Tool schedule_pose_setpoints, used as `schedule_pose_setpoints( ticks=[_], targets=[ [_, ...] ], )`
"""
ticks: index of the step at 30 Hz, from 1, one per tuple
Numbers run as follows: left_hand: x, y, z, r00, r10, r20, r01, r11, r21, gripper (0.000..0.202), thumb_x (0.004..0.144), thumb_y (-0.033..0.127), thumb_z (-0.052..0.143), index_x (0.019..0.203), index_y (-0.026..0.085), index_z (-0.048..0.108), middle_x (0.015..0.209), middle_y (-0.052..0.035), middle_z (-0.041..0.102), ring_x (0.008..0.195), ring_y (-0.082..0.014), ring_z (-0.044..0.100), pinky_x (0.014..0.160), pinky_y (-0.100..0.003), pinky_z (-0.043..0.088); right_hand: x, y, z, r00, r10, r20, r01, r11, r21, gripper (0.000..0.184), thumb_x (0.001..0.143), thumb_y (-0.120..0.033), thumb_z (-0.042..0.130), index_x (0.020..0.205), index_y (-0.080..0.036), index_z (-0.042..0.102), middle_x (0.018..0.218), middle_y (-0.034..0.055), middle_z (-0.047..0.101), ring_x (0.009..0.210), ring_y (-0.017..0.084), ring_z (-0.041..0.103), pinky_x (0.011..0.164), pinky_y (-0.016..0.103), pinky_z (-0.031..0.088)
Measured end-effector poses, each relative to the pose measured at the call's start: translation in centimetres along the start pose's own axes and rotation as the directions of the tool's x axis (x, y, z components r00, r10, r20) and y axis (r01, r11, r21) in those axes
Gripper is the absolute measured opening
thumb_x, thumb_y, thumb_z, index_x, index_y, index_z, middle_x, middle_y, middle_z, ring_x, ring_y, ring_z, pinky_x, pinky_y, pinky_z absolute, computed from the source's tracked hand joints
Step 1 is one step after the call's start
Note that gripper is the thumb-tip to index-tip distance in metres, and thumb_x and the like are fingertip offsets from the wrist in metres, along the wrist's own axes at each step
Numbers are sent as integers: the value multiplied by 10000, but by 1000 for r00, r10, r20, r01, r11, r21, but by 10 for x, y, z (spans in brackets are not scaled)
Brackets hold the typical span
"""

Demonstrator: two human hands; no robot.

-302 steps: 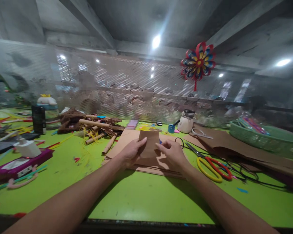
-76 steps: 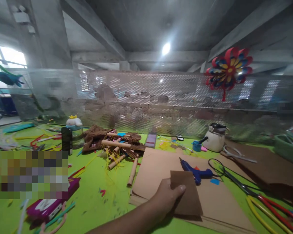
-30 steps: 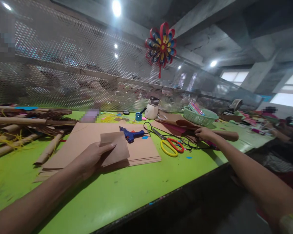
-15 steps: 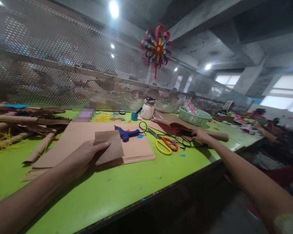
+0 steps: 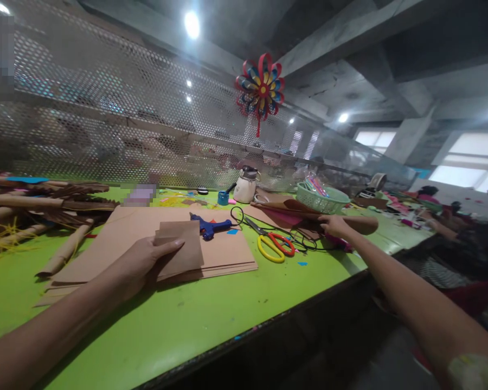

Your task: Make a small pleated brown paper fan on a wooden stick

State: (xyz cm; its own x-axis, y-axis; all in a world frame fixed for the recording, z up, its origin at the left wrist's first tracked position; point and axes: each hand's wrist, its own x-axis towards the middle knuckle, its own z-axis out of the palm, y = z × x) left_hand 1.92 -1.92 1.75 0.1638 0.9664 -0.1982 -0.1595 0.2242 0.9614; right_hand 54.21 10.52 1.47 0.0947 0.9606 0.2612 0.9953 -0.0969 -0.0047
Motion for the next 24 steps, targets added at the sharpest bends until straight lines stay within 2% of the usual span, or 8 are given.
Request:
schedule_pose_setpoints(
  ticks=[3, 6, 12, 16, 20, 24],
  targets=[
    [0, 1, 0, 1000, -2, -4, 2, 1000, -16, 423, 652, 326, 694, 995, 105, 580, 820, -93, 696, 725, -230, 651, 664, -314, 520, 0, 4, -7, 999, 28, -36, -28, 1000, 7, 369, 749, -143, 490, 1098, -129, 611, 1049, 90, 651, 902, 195, 614, 818, 236, 433],
    [1, 0, 0, 1000, -18, -9, 18, 1000, -13, 428, 639, 332, 701, 988, 114, 585, 812, -84, 698, 728, -228, 652, 658, -305, 519, -1, 10, -9, 997, 58, -57, -57, 998, 15, 322, 760, -158, 474, 1028, -132, 649, 985, 83, 675, 865, 203, 625, 778, 244, 450],
    [4, -2, -2, 1000, -4, 1, 4, 999, 53, 459, 645, 359, 690, 1018, 115, 580, 884, -87, 693, 745, -218, 647, 662, -288, 508, -2, 21, -4, 998, 24, -61, -22, 999, 23, 400, 713, -87, 486, 1087, -136, 619, 1148, 70, 605, 1073, 202, 539, 925, 242, 384],
    [3, -2, -2, 1000, 23, 8, -23, 997, 77, 481, 654, 377, 681, 1039, 109, 573, 906, -93, 689, 765, -225, 643, 655, -292, 504, -3, 23, -1, 999, -2, -52, 3, 1000, 23, 394, 738, -60, 428, 1075, -118, 624, 1143, 77, 607, 1088, 180, 533, 952, 236, 363],
    [2, 0, -1, 1000, 13, -6, -12, 995, 101, 492, 650, 385, 683, 1047, 117, 572, 875, -80, 694, 729, -214, 644, 627, -281, 500, -8, 20, 2, 999, -43, -3, 43, 999, 12, 337, 761, -143, 481, 1060, -125, 635, 1126, 83, 617, 1074, 200, 542, 955, 254, 362],
    [2, 1, 1, 1000, 11, -21, -9, 996, 91, 498, 629, 376, 700, 1038, 121, 576, 872, -80, 696, 725, -214, 645, 627, -280, 506, -12, 7, 9, 996, -72, 45, 71, 997, 5, 384, 751, -267, 542, 1102, -127, 613, 1140, 92, 607, 1076, 219, 539, 953, 268, 364]
  ],
)
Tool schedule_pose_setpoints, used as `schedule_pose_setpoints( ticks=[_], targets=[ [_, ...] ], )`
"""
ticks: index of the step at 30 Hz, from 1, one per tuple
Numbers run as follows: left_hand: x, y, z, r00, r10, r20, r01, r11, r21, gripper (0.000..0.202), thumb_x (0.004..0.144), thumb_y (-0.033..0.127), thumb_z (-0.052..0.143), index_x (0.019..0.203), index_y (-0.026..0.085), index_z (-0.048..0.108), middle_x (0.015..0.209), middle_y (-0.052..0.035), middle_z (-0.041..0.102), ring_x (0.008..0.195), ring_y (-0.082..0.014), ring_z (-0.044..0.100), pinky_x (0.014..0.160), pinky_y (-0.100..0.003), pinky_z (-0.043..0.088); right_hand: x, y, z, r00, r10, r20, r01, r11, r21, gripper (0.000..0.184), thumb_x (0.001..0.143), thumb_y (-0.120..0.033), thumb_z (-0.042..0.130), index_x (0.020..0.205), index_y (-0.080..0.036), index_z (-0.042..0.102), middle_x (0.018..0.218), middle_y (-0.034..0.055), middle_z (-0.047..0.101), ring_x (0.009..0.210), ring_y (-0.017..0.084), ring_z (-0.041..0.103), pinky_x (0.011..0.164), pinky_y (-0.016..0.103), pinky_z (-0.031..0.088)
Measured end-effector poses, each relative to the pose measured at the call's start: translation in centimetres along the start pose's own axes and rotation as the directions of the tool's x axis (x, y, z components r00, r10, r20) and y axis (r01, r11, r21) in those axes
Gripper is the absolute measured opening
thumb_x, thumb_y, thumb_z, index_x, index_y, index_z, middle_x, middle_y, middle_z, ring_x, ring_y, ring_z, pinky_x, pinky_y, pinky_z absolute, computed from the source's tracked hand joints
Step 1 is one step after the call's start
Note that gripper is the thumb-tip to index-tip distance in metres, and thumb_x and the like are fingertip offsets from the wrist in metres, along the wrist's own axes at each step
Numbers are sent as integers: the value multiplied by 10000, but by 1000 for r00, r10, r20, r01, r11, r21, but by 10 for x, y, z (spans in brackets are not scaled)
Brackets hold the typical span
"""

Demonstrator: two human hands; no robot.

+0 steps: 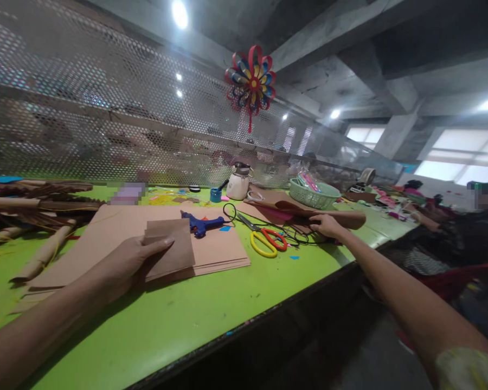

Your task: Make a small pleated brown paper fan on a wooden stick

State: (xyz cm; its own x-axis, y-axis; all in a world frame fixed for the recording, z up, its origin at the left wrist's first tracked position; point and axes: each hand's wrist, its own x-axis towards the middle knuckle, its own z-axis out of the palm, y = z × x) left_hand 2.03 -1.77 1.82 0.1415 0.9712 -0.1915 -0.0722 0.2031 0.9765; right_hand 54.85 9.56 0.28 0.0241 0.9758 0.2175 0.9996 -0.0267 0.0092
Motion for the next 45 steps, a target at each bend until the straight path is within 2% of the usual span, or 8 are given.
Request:
schedule_pose_setpoints(
  ticks=[7, 13, 21, 32, 39, 41, 43, 45],
  targets=[
    [2, -1, -3, 996, -88, 14, 89, 994, -63, 478, 613, 340, 717, 1010, 109, 582, 808, -86, 701, 730, -258, 650, 629, -325, 516, 13, -23, 13, 997, -25, 73, 28, 999, -29, 465, 686, -214, 595, 1143, -128, 585, 1163, 116, 589, 1065, 231, 539, 918, 259, 368],
    [3, -2, -5, 999, -26, 35, 27, 999, -36, 479, 633, 347, 704, 1034, 115, 580, 855, -81, 701, 739, -234, 652, 633, -294, 511, 22, -30, 19, 993, 28, 117, -18, 996, -88, 281, 674, -142, 567, 931, -125, 682, 940, 132, 678, 866, 214, 621, 756, 229, 423],
    [4, -4, -5, 999, -23, 26, 23, 1000, 2, 533, 644, 368, 691, 1085, 102, 554, 904, -100, 691, 779, -249, 647, 626, -298, 508, 15, -28, 15, 997, 59, -47, -64, 991, -120, 280, 757, -123, 455, 900, -149, 694, 900, 136, 681, 853, 215, 617, 734, 241, 403],
    [4, -5, -5, 999, -32, 42, 33, 999, -21, 540, 655, 368, 696, 1097, 107, 528, 891, -98, 691, 779, -225, 651, 715, -324, 515, -1, -37, 4, 986, -65, -156, 69, 997, 20, 208, 724, -171, 509, 755, -181, 714, 734, 64, 702, 670, 180, 623, 605, 223, 392],
    [3, -5, -3, 1000, -7, 17, 8, 1000, -28, 512, 659, 349, 696, 1078, 99, 543, 873, -106, 689, 775, -229, 651, 667, -307, 530, -37, -85, -9, 921, -78, -381, 176, 957, 232, 235, 781, -298, 492, 824, -168, 683, 841, 59, 694, 759, 185, 624, 708, 268, 448],
    [3, -6, -3, 1000, 16, 10, -16, 999, -40, 509, 644, 332, 710, 1068, 98, 551, 893, -117, 683, 770, -233, 652, 687, -326, 533, -50, -114, -15, 892, -8, -452, 247, 846, 472, 249, 764, -357, 530, 797, -156, 672, 767, 53, 686, 700, 188, 619, 648, 281, 466],
    [3, -7, -3, 999, 38, 26, -36, 997, -65, 521, 637, 316, 717, 1080, 100, 550, 932, -135, 673, 782, -243, 650, 708, -357, 533, -59, -147, -23, 914, 86, -397, 289, 551, 783, 245, 707, -390, 608, 771, -159, 660, 644, 18, 655, 589, 166, 592, 590, 288, 475],
    [2, -9, -4, 996, 54, 65, -47, 993, -111, 550, 637, 283, 720, 1121, 105, 529, 966, -149, 662, 804, -253, 645, 726, -388, 528, -63, -180, -30, 957, 64, -283, 262, 230, 937, 234, 659, -382, 668, 754, -168, 653, 608, -11, 624, 533, 131, 556, 573, 285, 478]
  ],
)
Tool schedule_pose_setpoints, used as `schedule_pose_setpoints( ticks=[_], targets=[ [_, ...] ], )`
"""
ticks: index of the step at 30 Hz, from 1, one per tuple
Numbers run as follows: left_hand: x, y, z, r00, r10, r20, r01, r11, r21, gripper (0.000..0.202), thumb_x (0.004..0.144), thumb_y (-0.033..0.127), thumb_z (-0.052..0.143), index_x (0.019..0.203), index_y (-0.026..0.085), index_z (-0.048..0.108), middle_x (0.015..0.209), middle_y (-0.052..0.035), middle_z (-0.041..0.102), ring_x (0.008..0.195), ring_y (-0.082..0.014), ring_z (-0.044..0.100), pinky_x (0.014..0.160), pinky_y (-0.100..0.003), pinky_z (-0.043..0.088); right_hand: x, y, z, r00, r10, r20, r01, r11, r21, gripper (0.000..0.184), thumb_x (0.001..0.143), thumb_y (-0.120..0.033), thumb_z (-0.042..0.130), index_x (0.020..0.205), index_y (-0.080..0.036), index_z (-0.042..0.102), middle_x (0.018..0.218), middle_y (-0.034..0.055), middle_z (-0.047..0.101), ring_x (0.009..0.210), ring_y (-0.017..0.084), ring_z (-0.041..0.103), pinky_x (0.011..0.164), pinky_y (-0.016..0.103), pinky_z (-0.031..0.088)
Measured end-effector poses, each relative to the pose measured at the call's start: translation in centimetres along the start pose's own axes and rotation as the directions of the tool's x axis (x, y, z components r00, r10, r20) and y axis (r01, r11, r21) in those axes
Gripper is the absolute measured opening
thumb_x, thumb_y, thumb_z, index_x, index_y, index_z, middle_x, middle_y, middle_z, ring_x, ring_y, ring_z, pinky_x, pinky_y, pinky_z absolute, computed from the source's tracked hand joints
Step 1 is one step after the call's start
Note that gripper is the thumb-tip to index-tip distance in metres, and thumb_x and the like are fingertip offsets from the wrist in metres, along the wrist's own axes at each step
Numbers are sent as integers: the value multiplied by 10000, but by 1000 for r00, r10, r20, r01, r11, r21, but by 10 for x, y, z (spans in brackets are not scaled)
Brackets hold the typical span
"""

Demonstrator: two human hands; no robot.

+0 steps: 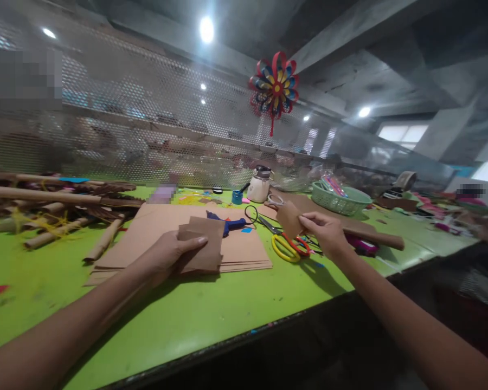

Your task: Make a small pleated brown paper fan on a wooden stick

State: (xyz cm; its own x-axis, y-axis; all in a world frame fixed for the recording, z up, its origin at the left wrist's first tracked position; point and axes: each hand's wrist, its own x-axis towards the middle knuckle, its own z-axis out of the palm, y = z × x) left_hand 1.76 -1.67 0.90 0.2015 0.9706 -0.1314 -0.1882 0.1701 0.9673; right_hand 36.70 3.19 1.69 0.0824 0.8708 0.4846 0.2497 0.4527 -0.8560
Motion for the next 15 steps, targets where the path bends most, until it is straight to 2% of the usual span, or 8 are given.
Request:
schedule_pose_setpoints(
  ticks=[3, 6, 10, 15],
  targets=[
    [-3, -1, -1, 998, 22, 63, -19, 998, -56, 532, 659, 267, 704, 1127, 91, 524, 968, -170, 655, 823, -260, 638, 748, -412, 517, 1, -19, 39, 987, 85, 137, -124, 944, 307, 218, 616, -340, 721, 734, -173, 646, 632, -21, 600, 528, 96, 521, 537, 246, 455],
    [-6, 0, -4, 989, 20, 146, -8, 996, -84, 445, 715, 301, 654, 1084, 74, 551, 994, -186, 641, 867, -255, 624, 779, -400, 501, 5, -28, 70, 947, 107, 302, -231, 880, 415, 207, 620, -320, 727, 731, -171, 635, 626, -26, 566, 513, 74, 494, 499, 214, 420],
    [-10, 4, -7, 969, 74, 236, -57, 995, -79, 385, 730, 287, 637, 1059, 95, 579, 1019, -170, 636, 930, -262, 599, 815, -397, 480, 15, -30, 105, 869, 91, 487, -313, 863, 397, 220, 630, -322, 722, 747, -157, 638, 628, -22, 558, 526, 67, 484, 507, 205, 406],
    [-14, 13, -9, 974, 157, 164, -163, 986, 27, 302, 675, 264, 675, 928, 100, 651, 904, -140, 674, 887, -270, 603, 801, -411, 476, 26, -35, 144, 816, 25, 577, -227, 933, 281, 249, 638, -354, 704, 750, -141, 642, 568, -27, 540, 476, 65, 453, 474, 214, 380]
  ],
)
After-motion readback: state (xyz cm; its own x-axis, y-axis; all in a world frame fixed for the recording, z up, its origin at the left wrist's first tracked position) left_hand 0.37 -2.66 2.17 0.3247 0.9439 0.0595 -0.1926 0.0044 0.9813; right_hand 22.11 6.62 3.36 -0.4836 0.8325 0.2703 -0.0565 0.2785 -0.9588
